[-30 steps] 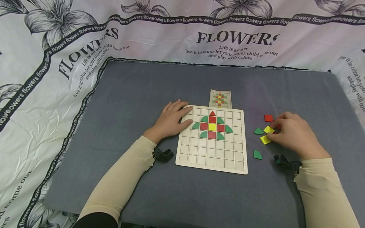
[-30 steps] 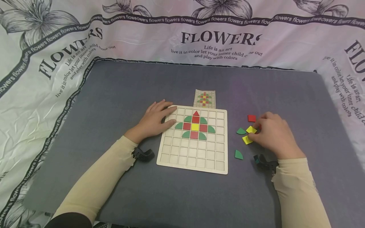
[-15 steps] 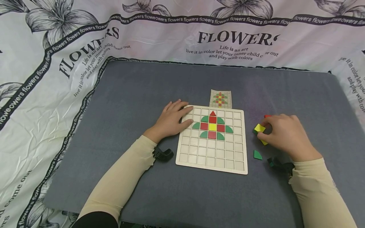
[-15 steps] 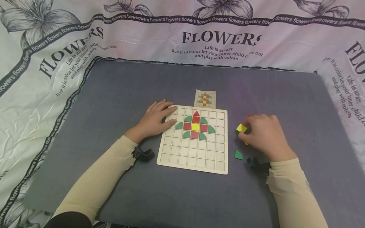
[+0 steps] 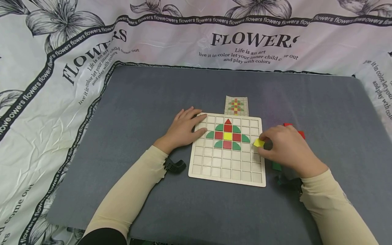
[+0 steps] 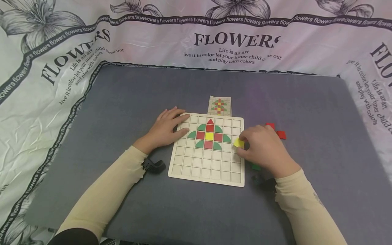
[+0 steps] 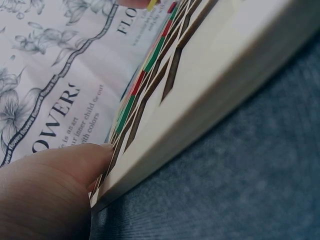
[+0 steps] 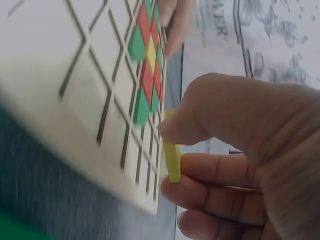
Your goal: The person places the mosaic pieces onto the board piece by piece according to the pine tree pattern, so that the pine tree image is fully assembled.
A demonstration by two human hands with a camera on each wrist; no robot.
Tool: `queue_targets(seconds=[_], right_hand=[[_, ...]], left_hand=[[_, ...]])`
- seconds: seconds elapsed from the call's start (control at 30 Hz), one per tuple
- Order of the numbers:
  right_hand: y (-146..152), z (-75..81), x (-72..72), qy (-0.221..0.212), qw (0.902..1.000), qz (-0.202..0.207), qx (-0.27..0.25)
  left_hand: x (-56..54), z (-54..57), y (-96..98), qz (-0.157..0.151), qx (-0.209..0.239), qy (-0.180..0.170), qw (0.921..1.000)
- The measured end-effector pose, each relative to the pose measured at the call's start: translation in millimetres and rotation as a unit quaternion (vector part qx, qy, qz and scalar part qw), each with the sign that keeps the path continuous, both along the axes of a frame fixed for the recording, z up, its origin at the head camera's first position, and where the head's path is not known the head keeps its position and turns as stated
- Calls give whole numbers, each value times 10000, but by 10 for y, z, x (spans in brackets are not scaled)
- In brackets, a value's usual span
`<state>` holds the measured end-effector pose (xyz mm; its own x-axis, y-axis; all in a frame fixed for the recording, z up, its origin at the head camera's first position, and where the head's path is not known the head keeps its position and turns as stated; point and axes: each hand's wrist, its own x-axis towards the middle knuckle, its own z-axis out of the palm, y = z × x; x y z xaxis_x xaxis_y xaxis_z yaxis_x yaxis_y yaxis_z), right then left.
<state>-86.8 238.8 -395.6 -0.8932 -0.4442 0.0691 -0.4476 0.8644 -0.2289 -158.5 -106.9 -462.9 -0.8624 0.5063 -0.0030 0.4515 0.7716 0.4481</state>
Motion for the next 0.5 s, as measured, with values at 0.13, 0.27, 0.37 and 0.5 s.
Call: queue_targets(seconds=[0.13,0.27,0.37,0.5], right_hand=[[-149,17,14,-86,9996,218,146],[-286,4,7,45,9986,507,111],[-376,-27,0,133,9974,706,48],[-485,-69,10,250,9948,987,-53]], left_hand=[[1,0,-3,0,18,4,10000],[-2,-4,-5,-7,36,13,10000],[-3,-6,-6,-9,46,21,10000],[-4,-9,-8,-13,44,29,10000]])
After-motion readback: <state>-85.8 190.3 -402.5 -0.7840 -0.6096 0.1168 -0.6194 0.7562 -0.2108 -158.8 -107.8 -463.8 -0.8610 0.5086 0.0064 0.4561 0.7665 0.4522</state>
